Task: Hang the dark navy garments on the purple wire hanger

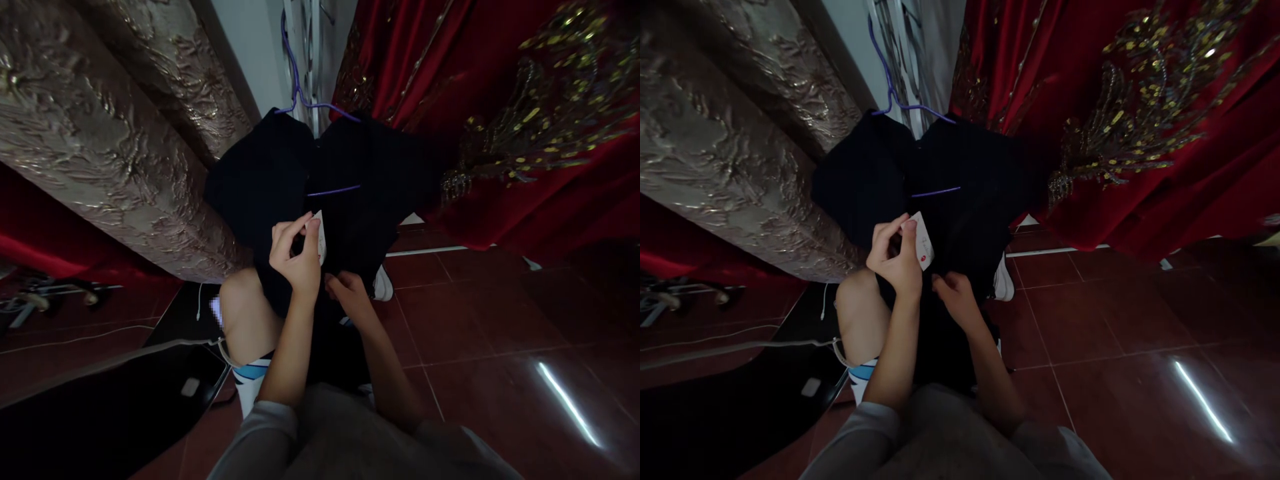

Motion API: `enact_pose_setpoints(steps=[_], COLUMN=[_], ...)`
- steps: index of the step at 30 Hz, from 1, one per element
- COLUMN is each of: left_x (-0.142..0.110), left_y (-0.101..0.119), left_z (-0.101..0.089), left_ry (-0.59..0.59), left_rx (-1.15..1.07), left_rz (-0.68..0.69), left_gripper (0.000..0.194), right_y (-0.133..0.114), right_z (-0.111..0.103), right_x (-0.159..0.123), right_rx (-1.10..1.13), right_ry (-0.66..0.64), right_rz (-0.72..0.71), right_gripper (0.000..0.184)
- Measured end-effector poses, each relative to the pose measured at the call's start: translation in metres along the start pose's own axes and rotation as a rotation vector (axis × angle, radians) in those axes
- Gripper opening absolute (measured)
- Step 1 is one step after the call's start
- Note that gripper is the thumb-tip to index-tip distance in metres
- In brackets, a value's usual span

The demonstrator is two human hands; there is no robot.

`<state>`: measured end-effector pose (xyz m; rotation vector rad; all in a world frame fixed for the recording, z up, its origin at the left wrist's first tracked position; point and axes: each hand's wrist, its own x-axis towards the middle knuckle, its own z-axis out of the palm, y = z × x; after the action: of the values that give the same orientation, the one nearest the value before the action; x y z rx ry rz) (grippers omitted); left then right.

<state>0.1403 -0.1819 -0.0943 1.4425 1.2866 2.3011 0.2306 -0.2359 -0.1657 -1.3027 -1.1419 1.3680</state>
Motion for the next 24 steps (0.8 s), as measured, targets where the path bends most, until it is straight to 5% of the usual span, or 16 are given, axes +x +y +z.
enact_pose_setpoints(steps=[5, 11, 17, 24], left_x=[0.006, 0.003, 0.000, 0.010], left_y=[0.010, -0.016, -0.024, -0.020], left_z=[0.002, -0.011, -0.016, -0.023], left_ry=[0.064, 0.029, 0.150, -0.267], left_rx=[-0.001, 0.081, 0.133, 0.202], left_rz=[-0.028, 0.021, 0.017, 0.155], left_gripper=[0.011, 0.023, 0.024, 0.017], right_y=[-0.007, -0.012, -0.014, -0.014], right_z=[0.002, 0.001, 0.000, -0.001], right_x=[0.000, -0.004, -0.004, -0.006], right_rx=[-0.013, -0.003, -0.016, 0.026], right_ry=[-0.029, -0.017, -0.047, -0.072], right_rz=[-0.004, -0.008, -0.032, -0.045], right_gripper=[0.039, 0.040, 0.042, 0.041])
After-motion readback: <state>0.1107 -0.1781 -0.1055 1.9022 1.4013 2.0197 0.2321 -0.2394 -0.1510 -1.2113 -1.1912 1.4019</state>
